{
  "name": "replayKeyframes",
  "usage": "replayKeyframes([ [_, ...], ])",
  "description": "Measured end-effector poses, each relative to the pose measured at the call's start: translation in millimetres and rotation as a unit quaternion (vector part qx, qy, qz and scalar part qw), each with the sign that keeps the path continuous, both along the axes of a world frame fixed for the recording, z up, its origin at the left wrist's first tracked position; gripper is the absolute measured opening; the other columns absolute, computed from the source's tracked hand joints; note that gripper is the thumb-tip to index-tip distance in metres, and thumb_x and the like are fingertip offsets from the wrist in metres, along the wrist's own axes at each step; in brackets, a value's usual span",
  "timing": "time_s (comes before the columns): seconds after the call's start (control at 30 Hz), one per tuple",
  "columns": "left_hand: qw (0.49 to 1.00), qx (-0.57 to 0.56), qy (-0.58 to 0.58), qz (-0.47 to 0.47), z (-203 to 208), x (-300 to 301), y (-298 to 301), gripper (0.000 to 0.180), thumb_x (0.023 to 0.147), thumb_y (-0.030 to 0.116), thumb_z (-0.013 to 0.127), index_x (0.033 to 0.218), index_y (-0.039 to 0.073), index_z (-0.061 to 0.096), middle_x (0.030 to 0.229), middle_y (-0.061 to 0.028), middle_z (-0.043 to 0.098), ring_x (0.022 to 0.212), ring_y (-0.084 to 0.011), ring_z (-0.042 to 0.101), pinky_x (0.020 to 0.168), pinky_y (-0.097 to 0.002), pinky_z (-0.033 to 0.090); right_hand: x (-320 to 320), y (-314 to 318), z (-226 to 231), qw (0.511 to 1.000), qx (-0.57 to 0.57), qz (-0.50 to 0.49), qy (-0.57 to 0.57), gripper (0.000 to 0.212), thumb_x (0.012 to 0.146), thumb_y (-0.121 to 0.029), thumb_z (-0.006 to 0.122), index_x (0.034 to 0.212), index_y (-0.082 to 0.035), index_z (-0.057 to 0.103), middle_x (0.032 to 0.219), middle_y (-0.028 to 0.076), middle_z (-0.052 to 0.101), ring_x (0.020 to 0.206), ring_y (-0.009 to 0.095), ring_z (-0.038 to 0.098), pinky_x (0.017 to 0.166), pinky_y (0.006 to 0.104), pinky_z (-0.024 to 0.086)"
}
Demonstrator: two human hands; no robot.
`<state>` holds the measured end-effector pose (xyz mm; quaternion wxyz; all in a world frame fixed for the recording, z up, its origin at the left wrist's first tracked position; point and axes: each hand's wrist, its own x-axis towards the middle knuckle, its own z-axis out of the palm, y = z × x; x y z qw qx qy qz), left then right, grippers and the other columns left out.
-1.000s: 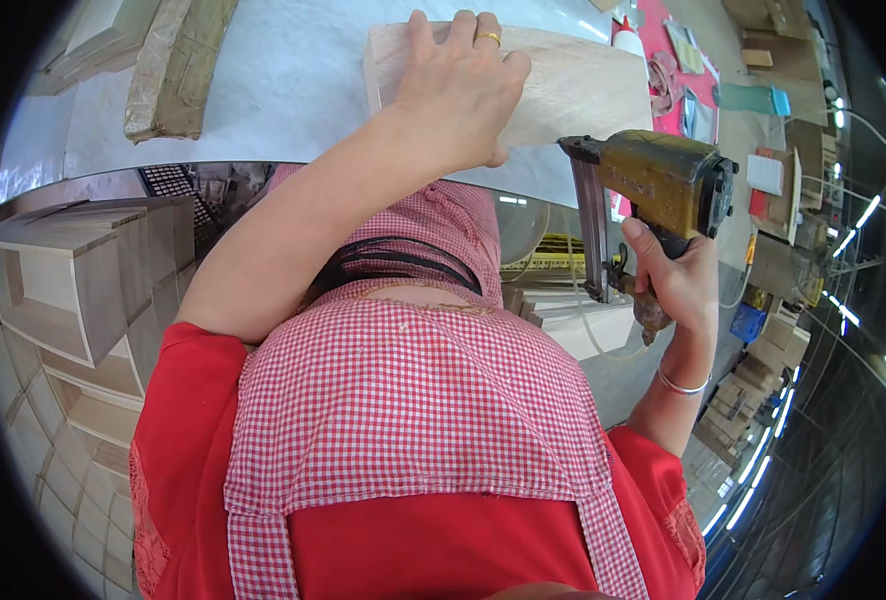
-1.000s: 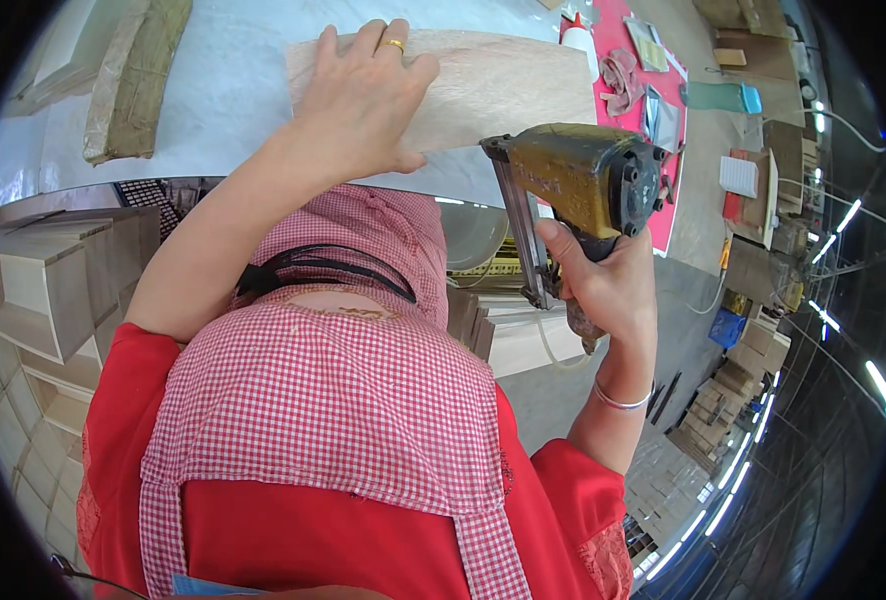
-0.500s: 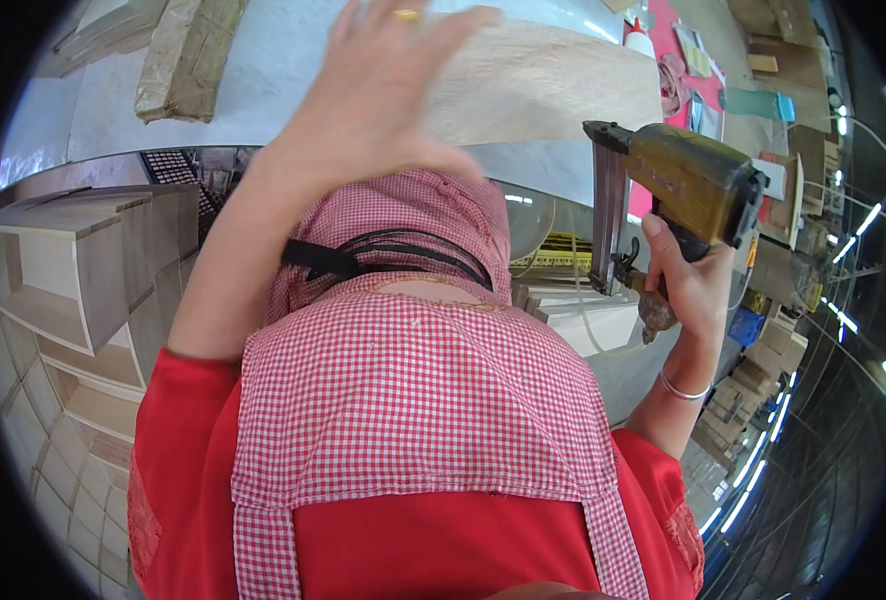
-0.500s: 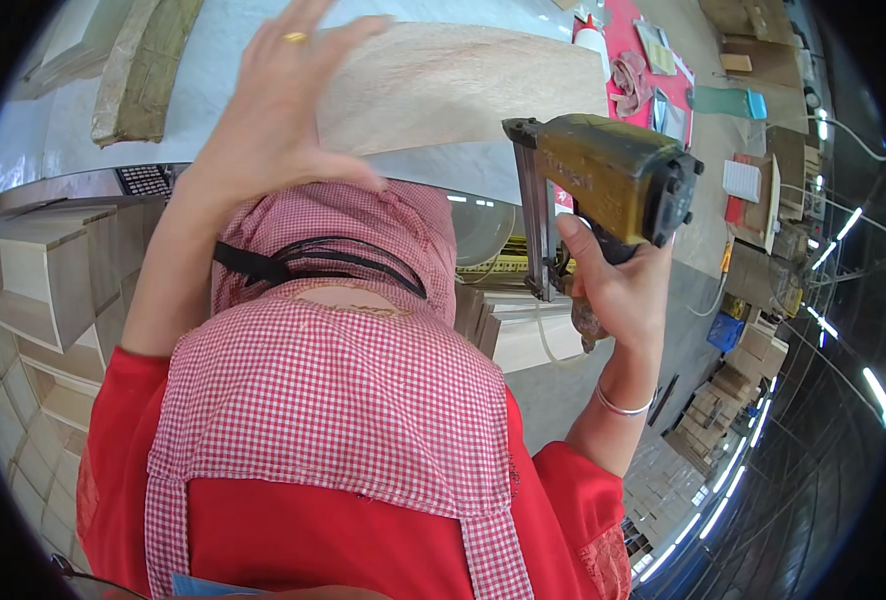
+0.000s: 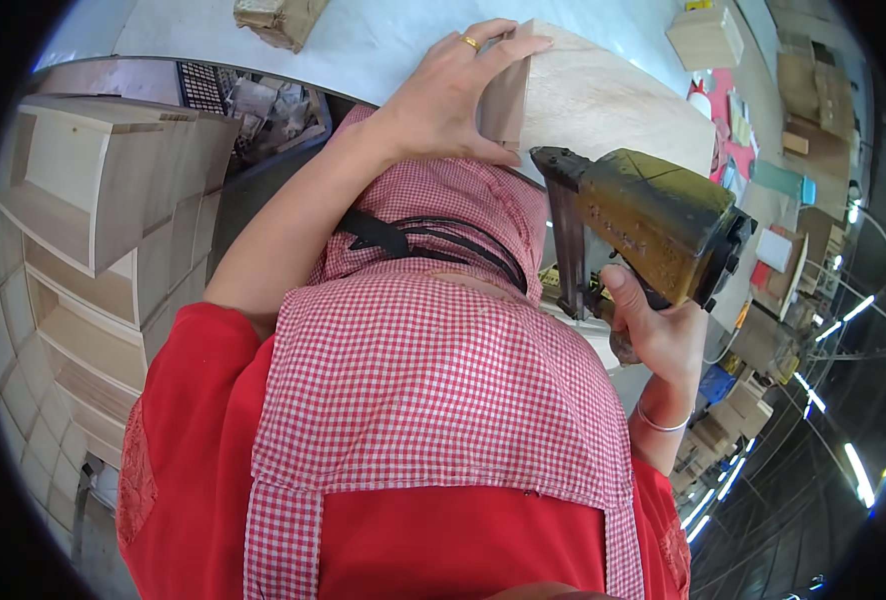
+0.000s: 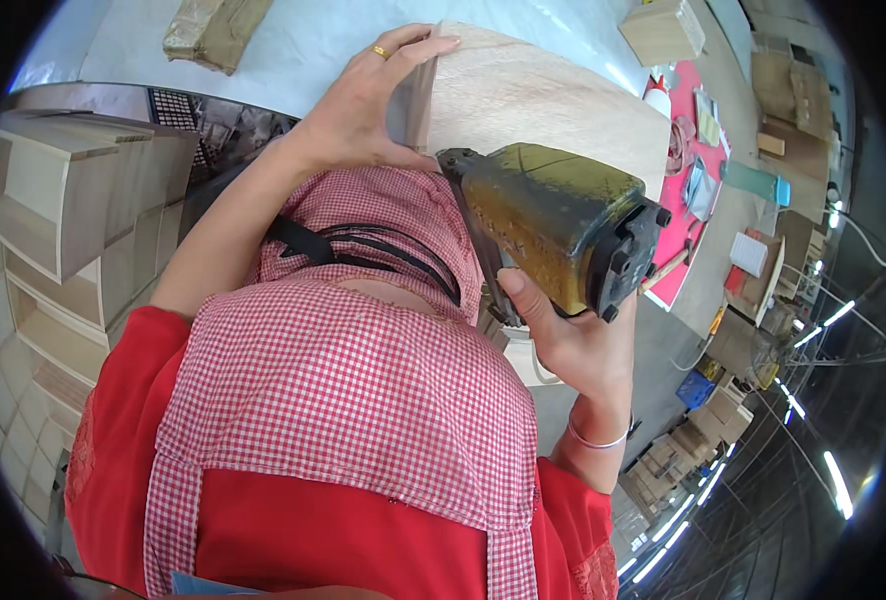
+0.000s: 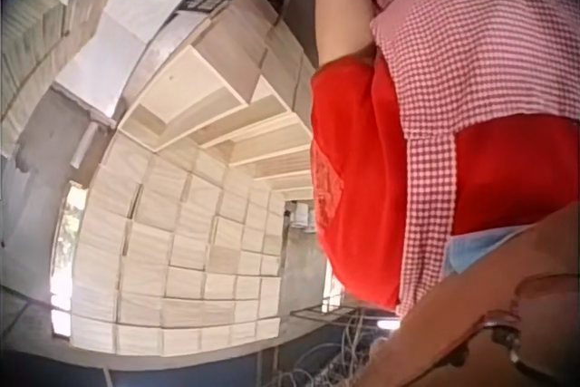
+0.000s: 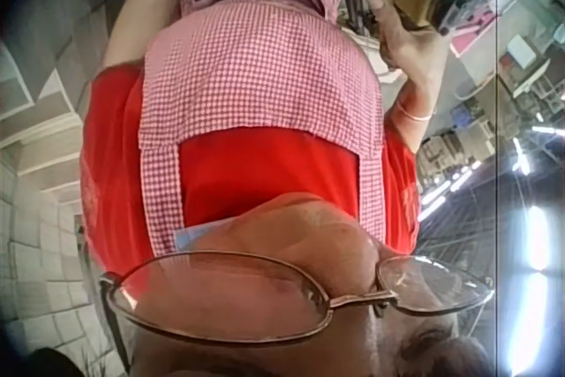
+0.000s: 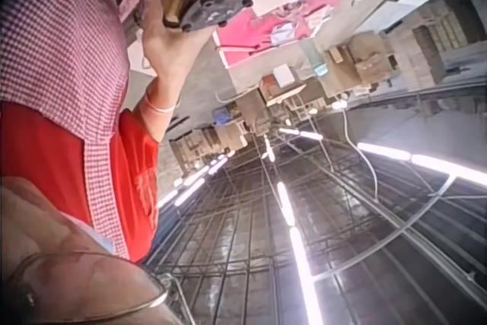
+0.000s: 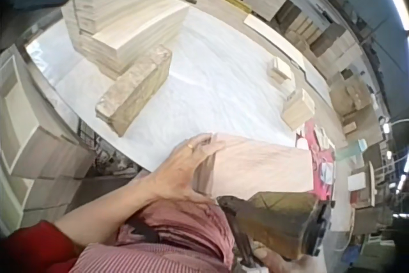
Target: Assembling wooden boxes using wood glue, a hammer, and a pneumatic nail gun.
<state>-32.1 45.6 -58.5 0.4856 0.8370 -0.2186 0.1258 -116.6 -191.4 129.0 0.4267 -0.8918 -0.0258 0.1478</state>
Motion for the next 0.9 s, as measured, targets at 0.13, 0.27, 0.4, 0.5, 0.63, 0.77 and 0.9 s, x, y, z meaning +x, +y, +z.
replayKeyframes([
  [0.13,1.000,-0.014,-0.010,0.003,-6,1,-1,0.115,0.049,0.038,0.095,0.148,0.025,0.038,0.148,-0.0166,0.039,0.135,-0.0366,0.042,0.112,-0.0480,0.035,-1,3,-1,1.000,-0.013,0.000,-0.001,0.033,0.087,-0.019,0.079,0.107,0.004,0.066,0.077,0.004,0.065,0.053,0.008,0.054,0.045,0.0225,0.041],
  [0.27,1.000,-0.014,-0.015,0.008,-11,0,-2,0.115,0.049,0.040,0.095,0.148,0.024,0.038,0.147,-0.0167,0.040,0.136,-0.0363,0.041,0.112,-0.0483,0.035,-7,15,6,0.994,-0.018,-0.073,0.077,0.035,0.086,-0.013,0.079,0.113,0.004,0.064,0.095,0.007,0.069,0.080,0.013,0.061,0.070,0.0274,0.048],
  [0.4,0.999,-0.020,-0.027,0.006,-15,2,-3,0.114,0.049,0.040,0.095,0.148,0.023,0.039,0.146,-0.0167,0.041,0.137,-0.0358,0.039,0.112,-0.0482,0.034,-19,27,7,0.976,-0.032,-0.162,0.144,0.036,0.086,-0.009,0.079,0.116,0.004,0.063,0.104,0.008,0.071,0.092,0.015,0.064,0.081,0.0289,0.052],
  [0.5,1.000,-0.013,-0.026,0.000,-16,3,-1,0.117,0.049,0.040,0.095,0.149,0.021,0.036,0.146,-0.0173,0.041,0.137,-0.0359,0.039,0.113,-0.0486,0.034,-22,26,2,0.979,-0.043,-0.157,0.122,0.034,0.086,-0.009,0.078,0.114,0.004,0.064,0.102,0.007,0.070,0.086,0.013,0.064,0.076,0.0273,0.052],
  [0.63,0.999,-0.034,-0.006,0.001,-16,0,2,0.124,0.050,0.040,0.095,0.152,0.016,0.030,0.146,-0.0181,0.041,0.137,-0.0366,0.038,0.114,-0.0496,0.032,-16,27,-1,0.995,-0.052,-0.075,0.036,0.031,0.087,-0.012,0.077,0.111,0.004,0.065,0.090,0.005,0.068,0.069,0.010,0.060,0.060,0.0246,0.048],
  [0.77,0.998,-0.064,-0.003,0.013,-18,-7,11,0.130,0.050,0.038,0.095,0.155,0.011,0.023,0.146,-0.0191,0.040,0.137,-0.0375,0.037,0.116,-0.0502,0.030,-4,46,2,0.997,-0.052,-0.051,0.018,0.031,0.089,-0.016,0.076,0.109,0.005,0.065,0.079,0.004,0.064,0.051,0.008,0.053,0.044,0.0233,0.042],
  [0.9,0.998,-0.058,0.004,0.024,-24,-16,20,0.133,0.050,0.037,0.094,0.155,0.008,0.018,0.147,-0.0202,0.040,0.137,-0.0379,0.038,0.116,-0.0512,0.029,13,69,1,0.995,-0.066,-0.060,0.039,0.031,0.089,-0.017,0.076,0.109,0.004,0.065,0.081,0.004,0.064,0.051,0.008,0.053,0.043,0.0226,0.042],
])
